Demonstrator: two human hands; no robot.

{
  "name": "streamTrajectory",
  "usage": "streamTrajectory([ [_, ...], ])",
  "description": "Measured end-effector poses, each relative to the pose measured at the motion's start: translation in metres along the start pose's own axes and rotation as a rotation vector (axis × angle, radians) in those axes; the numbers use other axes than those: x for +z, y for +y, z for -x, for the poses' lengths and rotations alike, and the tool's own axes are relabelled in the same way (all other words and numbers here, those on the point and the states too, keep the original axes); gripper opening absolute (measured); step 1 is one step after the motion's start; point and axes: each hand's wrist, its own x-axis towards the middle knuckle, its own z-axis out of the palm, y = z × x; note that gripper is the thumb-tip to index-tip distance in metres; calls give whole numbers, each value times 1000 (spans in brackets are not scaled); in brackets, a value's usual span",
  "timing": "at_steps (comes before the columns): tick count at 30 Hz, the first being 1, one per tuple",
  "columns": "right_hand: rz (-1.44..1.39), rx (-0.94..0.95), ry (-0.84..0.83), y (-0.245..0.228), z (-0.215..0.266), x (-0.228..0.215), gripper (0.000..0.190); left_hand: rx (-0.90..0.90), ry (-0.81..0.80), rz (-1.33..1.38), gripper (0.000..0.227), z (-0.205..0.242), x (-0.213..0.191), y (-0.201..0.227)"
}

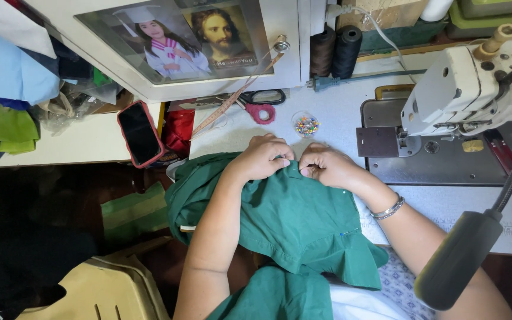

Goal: The person pins a green fabric garment on their lap using colorful pins. They align the fabric edges and insert pins to secure the layers together.

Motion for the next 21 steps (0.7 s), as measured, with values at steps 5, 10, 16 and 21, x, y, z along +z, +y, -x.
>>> streamTrajectory([
  [5,-66,-27,35,-10,0,3,13,44,26,277,6,-8,13,-17],
  [10,-92,-96,76,-8,-1,9,15,121,32,394,6,-10,17,-31],
  [16,-96,-141,193,2,-7,22,15,172,36,473,6,-15,25,-45],
  [21,67,-143,242,-13,-4,20,19,174,26,574,4,-16,28,-51],
])
